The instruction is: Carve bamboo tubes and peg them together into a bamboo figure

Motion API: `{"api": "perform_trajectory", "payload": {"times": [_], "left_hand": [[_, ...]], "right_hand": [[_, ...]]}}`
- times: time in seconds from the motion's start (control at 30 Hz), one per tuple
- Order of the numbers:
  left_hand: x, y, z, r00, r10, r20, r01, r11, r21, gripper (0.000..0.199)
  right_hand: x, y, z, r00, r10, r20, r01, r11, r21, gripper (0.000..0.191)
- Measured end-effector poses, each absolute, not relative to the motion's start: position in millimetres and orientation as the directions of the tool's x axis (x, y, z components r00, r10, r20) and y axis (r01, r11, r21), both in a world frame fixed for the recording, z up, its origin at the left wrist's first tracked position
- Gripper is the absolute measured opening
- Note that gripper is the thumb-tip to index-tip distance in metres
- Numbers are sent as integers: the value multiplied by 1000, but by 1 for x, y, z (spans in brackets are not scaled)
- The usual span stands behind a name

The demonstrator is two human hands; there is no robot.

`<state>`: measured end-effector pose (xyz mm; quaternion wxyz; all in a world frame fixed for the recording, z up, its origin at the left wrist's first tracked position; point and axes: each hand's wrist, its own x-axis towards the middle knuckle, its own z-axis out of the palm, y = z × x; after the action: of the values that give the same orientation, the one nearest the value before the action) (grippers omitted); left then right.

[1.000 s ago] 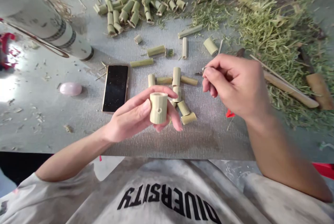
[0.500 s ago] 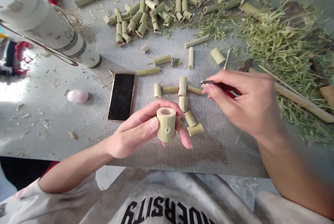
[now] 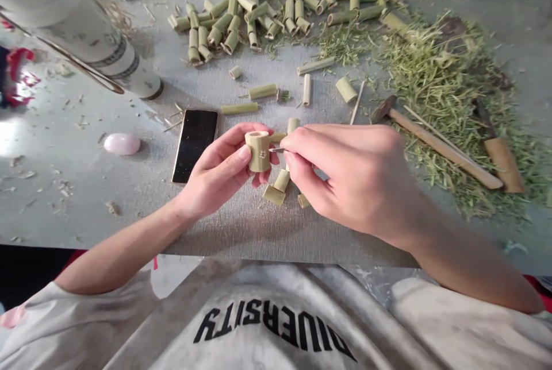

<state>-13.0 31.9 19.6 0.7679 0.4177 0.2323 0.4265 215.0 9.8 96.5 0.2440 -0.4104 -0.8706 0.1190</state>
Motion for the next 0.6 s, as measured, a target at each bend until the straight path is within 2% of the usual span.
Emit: {"api": "perform_trajectory", "payload": {"times": [0.17, 0.4, 0.6], "left_hand": [[-13, 32, 21, 501, 865, -11, -443, 267, 856, 30], [-12, 32, 19, 493, 870, -6, -406, 236, 883, 34], [-14, 31, 13, 420, 905, 65, -345, 93, 934, 34]], "right_hand": [[215, 10, 92, -543, 804, 242, 693, 592, -412, 35], [212, 9, 91, -524, 822, 223, 704, 566, -429, 30], [211, 5, 91, -506, 835, 216, 711, 546, -444, 34]]}}
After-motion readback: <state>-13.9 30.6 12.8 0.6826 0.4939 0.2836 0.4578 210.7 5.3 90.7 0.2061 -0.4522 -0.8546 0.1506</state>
